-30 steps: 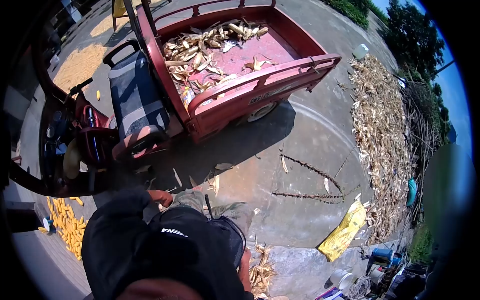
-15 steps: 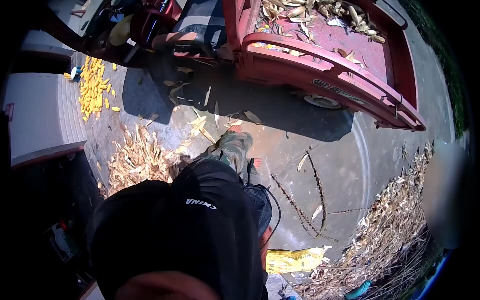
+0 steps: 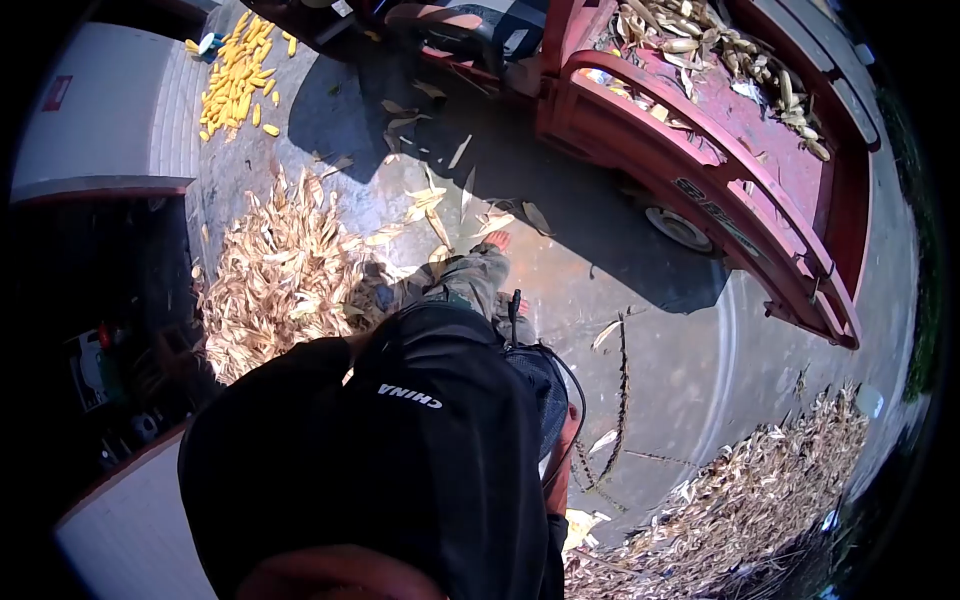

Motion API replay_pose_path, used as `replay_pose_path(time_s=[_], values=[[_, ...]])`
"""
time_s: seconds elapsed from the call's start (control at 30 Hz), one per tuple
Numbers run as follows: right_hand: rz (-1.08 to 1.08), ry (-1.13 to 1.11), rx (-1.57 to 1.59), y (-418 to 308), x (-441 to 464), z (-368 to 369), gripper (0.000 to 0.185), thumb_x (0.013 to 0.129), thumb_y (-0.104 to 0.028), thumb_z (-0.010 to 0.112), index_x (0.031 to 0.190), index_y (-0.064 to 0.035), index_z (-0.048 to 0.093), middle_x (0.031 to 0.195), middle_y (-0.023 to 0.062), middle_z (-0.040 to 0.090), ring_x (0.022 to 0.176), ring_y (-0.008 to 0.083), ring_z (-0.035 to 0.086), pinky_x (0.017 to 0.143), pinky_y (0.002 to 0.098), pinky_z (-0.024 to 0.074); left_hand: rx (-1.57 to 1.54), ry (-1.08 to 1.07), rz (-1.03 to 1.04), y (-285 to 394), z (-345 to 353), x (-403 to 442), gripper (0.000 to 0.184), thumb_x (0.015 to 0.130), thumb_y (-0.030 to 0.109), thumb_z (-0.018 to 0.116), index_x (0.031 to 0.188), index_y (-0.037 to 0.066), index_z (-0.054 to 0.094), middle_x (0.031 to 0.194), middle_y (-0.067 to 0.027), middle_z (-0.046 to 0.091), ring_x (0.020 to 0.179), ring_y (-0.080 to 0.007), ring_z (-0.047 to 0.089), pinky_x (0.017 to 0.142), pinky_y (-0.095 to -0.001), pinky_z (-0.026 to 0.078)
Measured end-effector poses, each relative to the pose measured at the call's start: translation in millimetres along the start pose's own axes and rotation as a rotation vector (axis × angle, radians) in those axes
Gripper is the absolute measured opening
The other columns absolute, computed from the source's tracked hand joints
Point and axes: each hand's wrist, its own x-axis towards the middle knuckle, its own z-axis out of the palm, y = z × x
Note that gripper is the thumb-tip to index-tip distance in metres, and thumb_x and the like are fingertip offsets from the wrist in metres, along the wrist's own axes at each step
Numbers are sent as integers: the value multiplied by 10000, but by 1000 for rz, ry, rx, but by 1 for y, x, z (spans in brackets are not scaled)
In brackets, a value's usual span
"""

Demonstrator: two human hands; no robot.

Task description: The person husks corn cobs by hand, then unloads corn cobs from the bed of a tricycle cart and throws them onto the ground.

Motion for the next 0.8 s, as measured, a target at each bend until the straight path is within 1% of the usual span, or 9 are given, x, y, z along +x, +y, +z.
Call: replay_pose_path(time_s=[0.07,0.1,0.2,0.37,0.53,0.7,0.73,0.77,0.8], values=[[-72,-25,-18,2,8,-7,244,928,-265,581,801,-61,623,664,35,625,506,111,529,466,254,425,-22,34,-24,-5,14,-8,238,851,261,604,946,60,691,920,-128,681,850,-200,651,736,-385,503],[49,-21,4,-17,-5,-2,237,925,-283,598,838,-64,623,658,31,616,502,103,528,454,248,425,-28,57,-34,-8,20,-10,236,854,258,601,945,59,691,920,-126,681,850,-201,651,739,-385,503],[109,19,36,-16,-13,-4,234,922,-293,610,865,-66,619,633,5,584,489,80,505,429,237,400,-52,146,-67,-14,29,-12,230,861,248,592,941,56,689,920,-119,682,851,-202,649,747,-383,504],[104,0,34,39,-36,-21,248,923,-296,604,821,-69,606,607,-16,557,465,83,489,406,252,377,-43,333,-65,-8,-7,12,221,873,232,577,935,50,686,920,-108,684,853,-204,647,760,-381,504],[138,-4,19,67,-61,-27,247,922,-292,603,818,-68,604,605,-17,556,464,84,489,406,253,376,30,368,-30,12,-55,35,215,885,216,562,929,44,683,920,-97,685,854,-206,645,773,-379,504],[121,15,38,64,-72,-30,246,921,-289,602,815,-67,602,604,-17,554,463,86,489,405,255,376,137,365,21,-7,-75,47,211,897,201,547,922,38,680,920,-86,687,856,-208,643,785,-377,505],[113,31,48,62,-74,-30,245,920,-289,602,815,-67,602,604,-17,554,463,86,489,405,255,375,75,389,100,-18,-78,52,211,899,198,544,921,37,679,920,-84,687,857,-208,643,788,-376,505],[104,44,56,58,-76,-29,245,920,-288,601,814,-67,602,603,-17,554,463,87,489,405,256,375,-664,520,553,-63,-57,83,92,813,97,617,795,11,643,851,-110,673,837,-209,638,760,-344,501],[97,59,65,57,-79,-29,245,920,-287,601,814,-67,601,603,-17,554,462,87,490,405,256,375,-1221,283,819,-61,-59,88,89,730,65,666,689,11,607,751,-110,658,703,-192,632,640,-319,503]])
